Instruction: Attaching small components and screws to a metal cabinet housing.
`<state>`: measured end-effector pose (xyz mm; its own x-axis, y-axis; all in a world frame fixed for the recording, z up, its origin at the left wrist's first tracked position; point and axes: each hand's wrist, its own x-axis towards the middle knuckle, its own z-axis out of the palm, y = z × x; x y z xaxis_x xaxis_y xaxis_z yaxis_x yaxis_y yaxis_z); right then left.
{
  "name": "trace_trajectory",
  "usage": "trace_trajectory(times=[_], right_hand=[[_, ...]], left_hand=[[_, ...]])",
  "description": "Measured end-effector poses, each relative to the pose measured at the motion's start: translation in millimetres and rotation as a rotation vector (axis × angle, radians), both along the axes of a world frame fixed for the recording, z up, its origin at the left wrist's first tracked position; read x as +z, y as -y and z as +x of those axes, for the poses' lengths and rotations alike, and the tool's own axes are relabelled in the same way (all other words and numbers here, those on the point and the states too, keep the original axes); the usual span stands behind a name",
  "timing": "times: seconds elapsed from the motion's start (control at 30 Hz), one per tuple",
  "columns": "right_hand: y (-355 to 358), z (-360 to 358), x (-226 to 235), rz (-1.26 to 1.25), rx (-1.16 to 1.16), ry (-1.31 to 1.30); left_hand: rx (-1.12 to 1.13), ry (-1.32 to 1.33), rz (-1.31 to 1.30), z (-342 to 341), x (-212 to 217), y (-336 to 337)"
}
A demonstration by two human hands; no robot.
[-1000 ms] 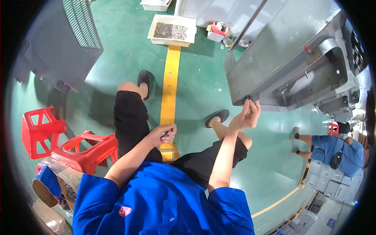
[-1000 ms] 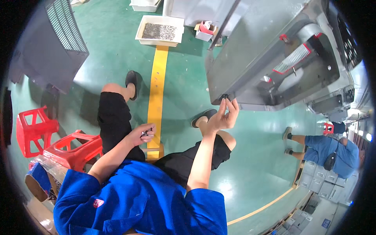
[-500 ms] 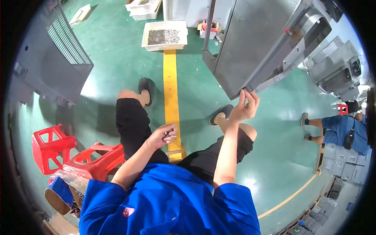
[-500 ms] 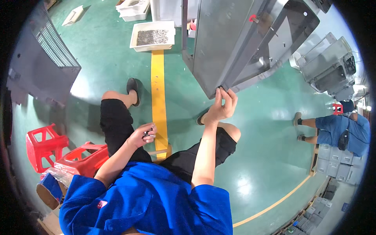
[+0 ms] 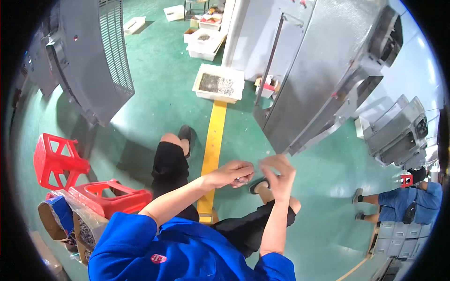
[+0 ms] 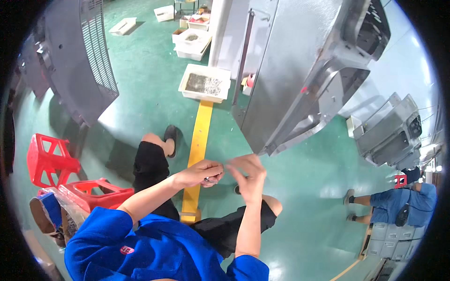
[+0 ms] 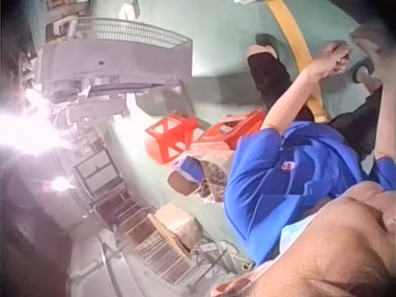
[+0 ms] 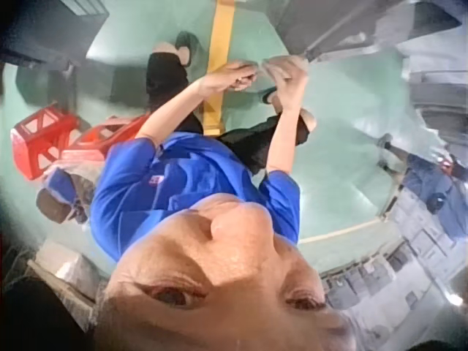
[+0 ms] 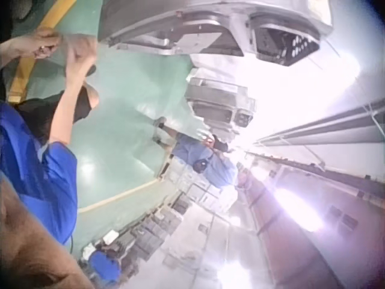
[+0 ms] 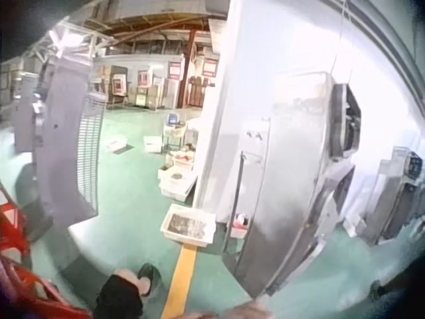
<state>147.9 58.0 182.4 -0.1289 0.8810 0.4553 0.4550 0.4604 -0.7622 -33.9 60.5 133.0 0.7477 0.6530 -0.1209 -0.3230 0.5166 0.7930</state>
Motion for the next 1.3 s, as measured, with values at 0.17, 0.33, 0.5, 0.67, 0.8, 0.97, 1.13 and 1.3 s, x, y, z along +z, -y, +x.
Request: trace_trajectory(times=[0.17, 0.33, 0.5, 0.67, 0.8, 0.97, 1.13, 1.3], right_hand=[[-10, -4, 50, -0.160, 0.199, 0.086], [-23, 4, 79, -0.155, 0.353, 0.374], [-66, 5, 150, 0.224, 0.153, 0.444], [-136, -6, 250, 0.693, -0.114, 0.037], [-169, -8, 291, 0.963, -0.187, 0.116], [-175, -28, 307, 1.077, -0.251, 0.305], [-173, -40, 316, 1.276, -0.282, 0.655], [-174, -62, 316, 1.303, -0.281, 0.655]], left_hand=[[0.051, -0.095, 0.152, 2, 32, -16], [0.063, -0.063, 0.192, 5, 32, -17], [0.266, 0.042, 0.169, 0, 32, -36], [0.417, 0.013, 0.143, 2, 23, -71], [0.386, -0.027, 0.175, 10, 27, -70], [0.329, -0.106, 0.211, 6, 20, -66], [0.376, -0.173, 0.266, -1, 22, -56], [0.407, -0.163, 0.274, -9, 15, -50]])
